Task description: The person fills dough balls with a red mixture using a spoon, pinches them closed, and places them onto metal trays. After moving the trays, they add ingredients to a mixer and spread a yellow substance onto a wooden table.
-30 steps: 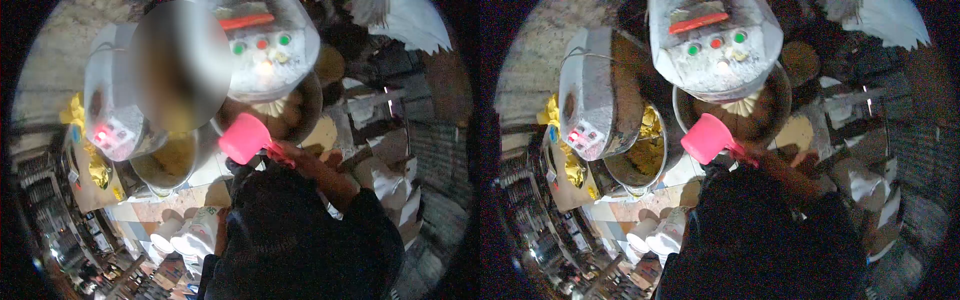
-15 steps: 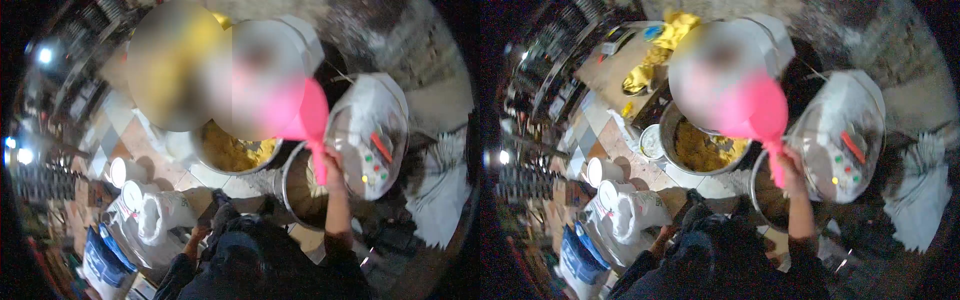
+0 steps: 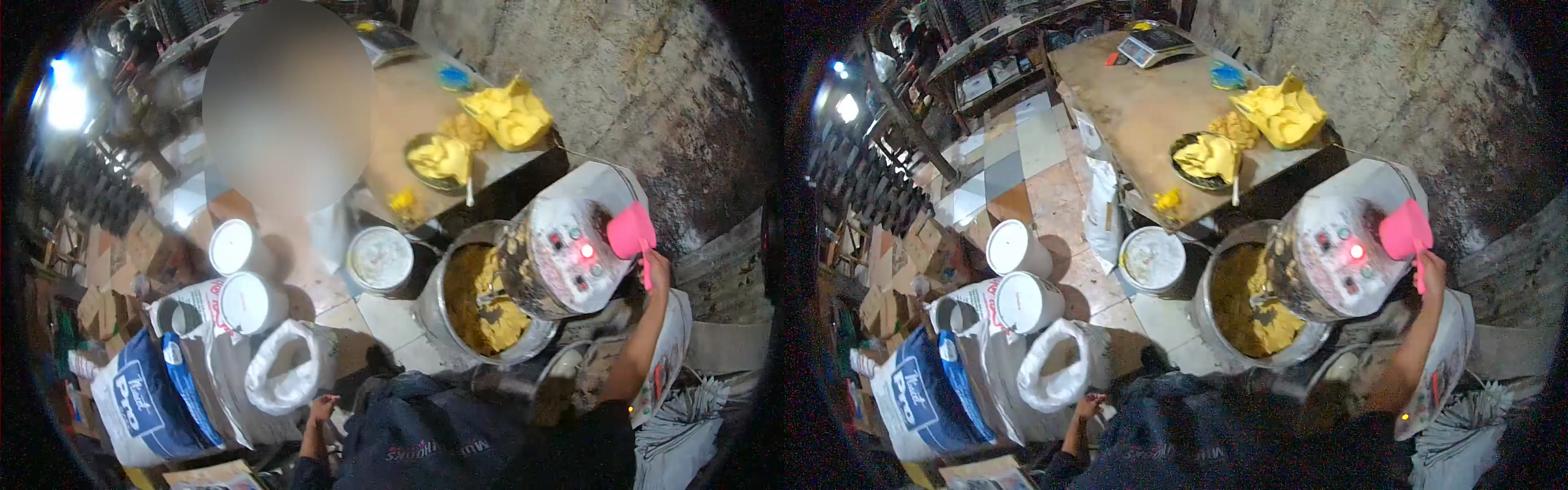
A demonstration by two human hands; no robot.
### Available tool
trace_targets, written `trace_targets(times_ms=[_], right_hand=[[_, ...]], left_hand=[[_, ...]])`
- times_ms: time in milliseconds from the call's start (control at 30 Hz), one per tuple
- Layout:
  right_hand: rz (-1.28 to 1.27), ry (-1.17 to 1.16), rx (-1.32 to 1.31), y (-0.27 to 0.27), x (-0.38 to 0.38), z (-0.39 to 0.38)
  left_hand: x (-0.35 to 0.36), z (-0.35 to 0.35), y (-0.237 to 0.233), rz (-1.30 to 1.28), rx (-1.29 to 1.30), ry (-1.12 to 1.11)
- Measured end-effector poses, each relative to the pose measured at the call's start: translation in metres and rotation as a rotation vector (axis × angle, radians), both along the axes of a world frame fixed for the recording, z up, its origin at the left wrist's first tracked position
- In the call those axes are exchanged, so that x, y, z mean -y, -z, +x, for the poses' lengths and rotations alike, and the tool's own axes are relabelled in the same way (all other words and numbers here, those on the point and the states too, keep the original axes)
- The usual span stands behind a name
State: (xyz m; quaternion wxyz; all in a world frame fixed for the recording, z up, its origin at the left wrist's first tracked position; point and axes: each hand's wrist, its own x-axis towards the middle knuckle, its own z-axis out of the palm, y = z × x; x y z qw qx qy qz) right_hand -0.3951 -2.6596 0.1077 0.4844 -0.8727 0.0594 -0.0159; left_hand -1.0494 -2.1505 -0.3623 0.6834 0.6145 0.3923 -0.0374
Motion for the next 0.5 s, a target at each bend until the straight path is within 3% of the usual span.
trace_targets(times_ms=[33,67,100,200,267,333,400,467,500], right_hand=[[-0.049,0.005,-0.024,0.004,0.012,0.011],[-0.226,-0.059,-0.035,0.034,0.062,0.056],[-0.671,0.016,0.101,0.031,0.068,0.066],[-1.115,0.417,0.572,-0.023,-0.038,0.001],[-0.891,0.312,0.899,-0.033,-0.098,-0.015],[-0.693,0.149,1.031,-0.021,-0.147,-0.011],[-0.647,0.004,1.054,-0.017,-0.224,-0.026],[-0.569,-0.036,0.811,-0.002,-0.266,-0.017],[-0.416,-0.049,0.742,0.013,-0.273,-0.005]], left_hand=[[-0.013,-0.004,0.004,-0.029,0.065,-0.051],[-0.030,-0.009,0.009,-0.240,0.033,-0.105],[-0.042,0.002,-0.012,-0.142,-0.120,-0.050],[-0.081,0.057,-0.077,-0.264,-0.179,-0.049],[-0.116,0.103,-0.092,-0.233,-0.186,0.006],[-0.157,0.154,-0.103,-0.148,-0.099,0.109],[-0.196,0.215,-0.121,-0.155,0.026,0.142],[-0.233,0.279,-0.149,-0.154,0.091,0.107],[-0.249,0.310,-0.171,-0.107,0.082,0.091]])
